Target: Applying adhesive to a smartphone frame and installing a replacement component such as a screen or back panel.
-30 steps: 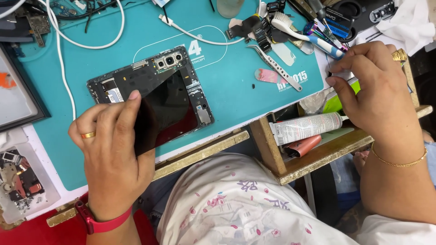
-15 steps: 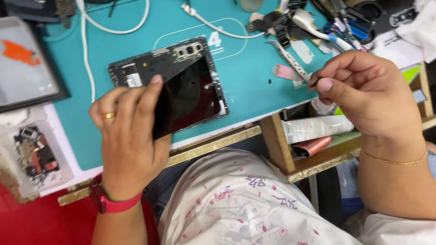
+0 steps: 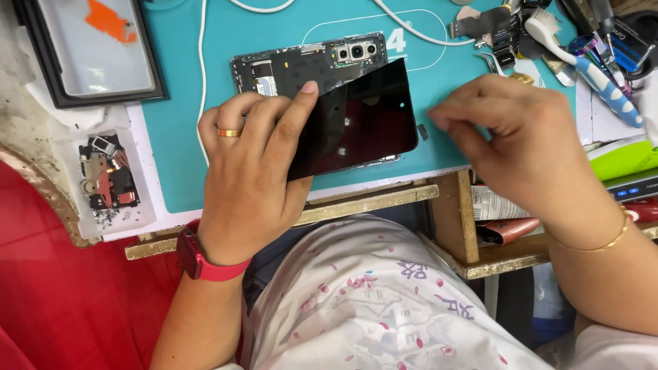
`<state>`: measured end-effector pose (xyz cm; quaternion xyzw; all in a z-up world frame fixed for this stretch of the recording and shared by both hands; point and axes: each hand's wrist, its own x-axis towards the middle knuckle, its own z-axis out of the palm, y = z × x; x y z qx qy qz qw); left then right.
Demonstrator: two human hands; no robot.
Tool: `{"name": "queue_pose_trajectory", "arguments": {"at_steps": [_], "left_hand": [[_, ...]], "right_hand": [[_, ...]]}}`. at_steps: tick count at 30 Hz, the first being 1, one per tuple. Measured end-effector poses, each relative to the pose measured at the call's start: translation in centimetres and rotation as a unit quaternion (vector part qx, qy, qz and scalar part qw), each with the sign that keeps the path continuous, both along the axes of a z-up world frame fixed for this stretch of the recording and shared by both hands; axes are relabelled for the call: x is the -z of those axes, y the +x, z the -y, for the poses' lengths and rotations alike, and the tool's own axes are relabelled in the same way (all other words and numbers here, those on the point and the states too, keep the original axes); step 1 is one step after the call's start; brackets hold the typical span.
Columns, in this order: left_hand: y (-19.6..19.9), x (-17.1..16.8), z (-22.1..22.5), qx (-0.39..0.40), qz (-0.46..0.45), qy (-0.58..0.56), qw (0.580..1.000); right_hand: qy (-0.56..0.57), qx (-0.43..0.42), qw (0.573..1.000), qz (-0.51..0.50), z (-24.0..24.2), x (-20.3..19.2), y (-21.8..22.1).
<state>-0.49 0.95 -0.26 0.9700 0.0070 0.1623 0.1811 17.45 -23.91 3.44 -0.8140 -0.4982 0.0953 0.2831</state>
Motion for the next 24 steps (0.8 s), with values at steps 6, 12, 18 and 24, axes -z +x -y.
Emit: {"name": "queue_pose_trajectory", "arguments": {"at_steps": [6, 12, 18, 24], "left_hand": [[0.0, 0.1, 0.0, 0.000, 0.004, -0.008, 1.000], [0.0, 0.1, 0.1, -0.004, 0.008, -0.009, 1.000], [0.1, 0.2, 0.1, -0.004, 0.009, -0.008, 1.000], [0.0, 0.1, 0.0, -0.003, 0.018, 0.003, 1.000]], "right_hand": [[-0.044, 0.012, 0.998, 0.032, 0.9, -1.3, 1.1], [-0.044, -0.044, 0.998, 0.025, -0.6, -1.4, -0.3], [-0.062, -0.045, 0.997, 0.034, -0.7, -0.4, -0.6], [-0.147, -0.026, 0.987, 0.053, -1.0, -0.7, -0.7]]}}
